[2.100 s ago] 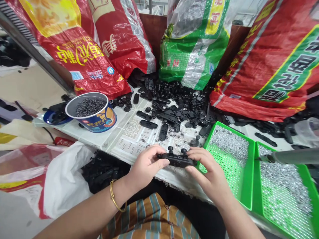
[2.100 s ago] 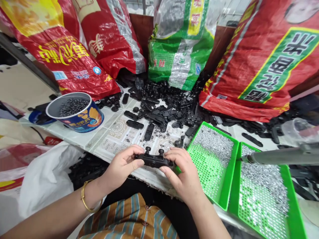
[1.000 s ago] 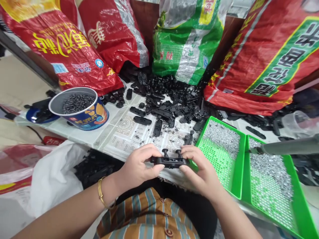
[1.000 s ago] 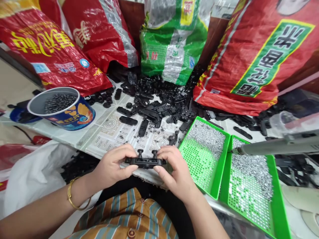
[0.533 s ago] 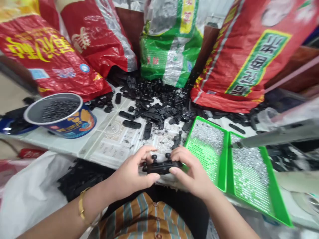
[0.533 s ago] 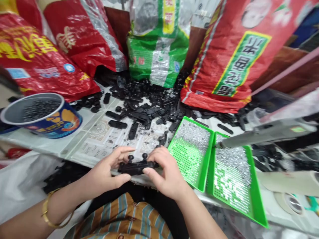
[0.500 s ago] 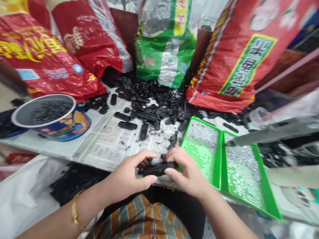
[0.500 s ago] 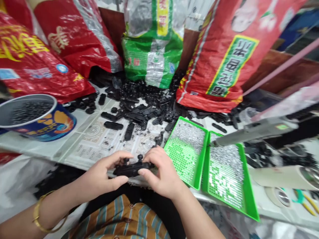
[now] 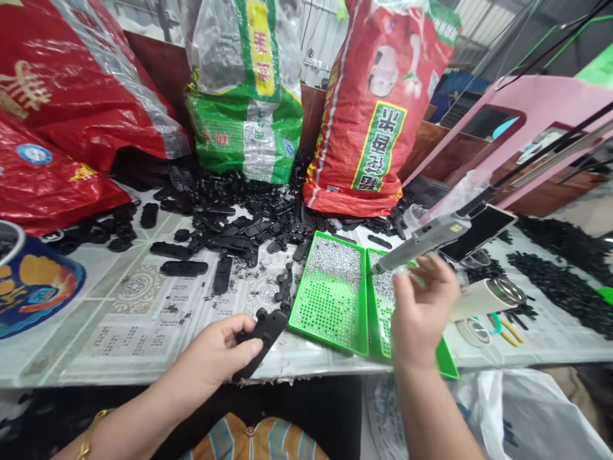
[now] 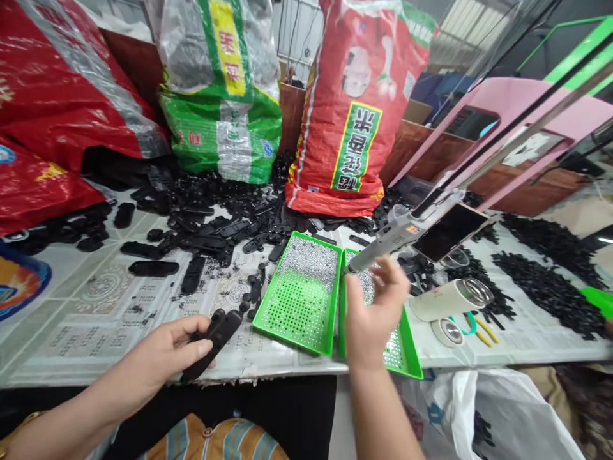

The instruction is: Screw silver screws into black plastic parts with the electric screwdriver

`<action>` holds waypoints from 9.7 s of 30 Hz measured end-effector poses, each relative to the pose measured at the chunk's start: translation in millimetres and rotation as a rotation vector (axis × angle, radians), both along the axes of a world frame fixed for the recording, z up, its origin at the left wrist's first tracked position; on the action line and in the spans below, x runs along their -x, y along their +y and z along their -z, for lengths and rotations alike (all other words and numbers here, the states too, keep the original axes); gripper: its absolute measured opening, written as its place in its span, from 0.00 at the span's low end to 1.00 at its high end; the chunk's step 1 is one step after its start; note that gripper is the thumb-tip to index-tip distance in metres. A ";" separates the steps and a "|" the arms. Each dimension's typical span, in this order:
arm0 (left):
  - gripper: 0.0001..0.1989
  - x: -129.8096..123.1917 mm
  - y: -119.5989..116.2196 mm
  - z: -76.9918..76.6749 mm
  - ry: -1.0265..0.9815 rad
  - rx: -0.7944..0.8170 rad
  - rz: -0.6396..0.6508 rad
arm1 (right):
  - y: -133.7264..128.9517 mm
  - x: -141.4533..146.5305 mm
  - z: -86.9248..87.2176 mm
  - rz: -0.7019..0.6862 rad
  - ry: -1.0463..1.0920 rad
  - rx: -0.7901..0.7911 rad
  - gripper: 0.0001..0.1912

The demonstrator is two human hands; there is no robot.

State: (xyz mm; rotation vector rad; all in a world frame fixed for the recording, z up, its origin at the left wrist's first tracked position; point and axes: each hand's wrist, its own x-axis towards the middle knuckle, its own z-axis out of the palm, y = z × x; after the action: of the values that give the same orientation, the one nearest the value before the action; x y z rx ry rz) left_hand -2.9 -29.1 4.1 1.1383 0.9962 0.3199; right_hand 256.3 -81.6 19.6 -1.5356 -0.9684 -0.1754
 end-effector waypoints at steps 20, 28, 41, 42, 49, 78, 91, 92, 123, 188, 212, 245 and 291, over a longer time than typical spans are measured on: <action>0.11 -42.5 -21.6 17.1 -0.183 0.302 -0.341 | -0.2 19.9 3.5 -0.283 0.438 -0.213 0.15; 0.11 -35.7 -21.3 24.0 -0.184 0.298 -0.392 | 20.1 21.6 23.5 -0.256 0.362 -0.263 0.18; 0.10 -36.6 -18.7 18.2 -0.163 0.311 -0.424 | 34.8 13.5 38.6 -0.207 0.390 -0.248 0.18; 0.10 -36.5 -18.8 19.6 -0.164 0.309 -0.421 | 34.6 13.9 38.5 -0.211 0.392 -0.246 0.18; 0.10 -41.8 -17.3 23.1 -0.145 0.253 -0.369 | 33.2 14.1 31.7 -0.235 0.423 -0.246 0.18; 0.06 -52.7 -16.1 22.5 -0.222 0.154 -0.442 | 32.5 91.9 -14.4 -0.773 0.693 -0.273 0.20; 0.04 -55.6 -22.1 32.0 -0.194 0.108 -0.448 | 23.8 93.2 -11.4 -1.001 0.611 -0.213 0.17; 0.04 -55.4 -22.7 32.6 -0.200 0.109 -0.446 | 22.6 94.4 -10.2 -1.009 0.607 -0.213 0.17; 0.10 -40.7 -19.7 18.9 -0.254 0.323 -0.272 | 15.6 13.2 30.3 -0.347 0.422 -0.333 0.17; 0.12 -43.3 -2.3 10.2 -0.355 0.154 -0.269 | 4.0 83.4 -31.4 -0.469 0.554 -0.095 0.14; 0.07 -39.8 -20.5 0.4 -0.373 0.184 -0.224 | -4.7 48.5 -13.8 -0.234 0.425 -0.187 0.15; 0.06 -50.0 -27.2 23.4 -0.124 0.038 -0.101 | 0.7 64.2 -41.0 -0.626 0.647 -0.293 0.22; 0.05 -47.2 -23.0 20.1 -0.188 0.155 -0.081 | -32.5 16.6 -22.5 -0.267 0.395 -0.261 0.23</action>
State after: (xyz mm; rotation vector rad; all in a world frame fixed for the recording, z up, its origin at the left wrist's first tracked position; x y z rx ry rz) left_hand 44.2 -52.0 -16.0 0.9123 0.8864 0.4002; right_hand 239.7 -114.1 42.1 -1.1332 -0.7875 0.1807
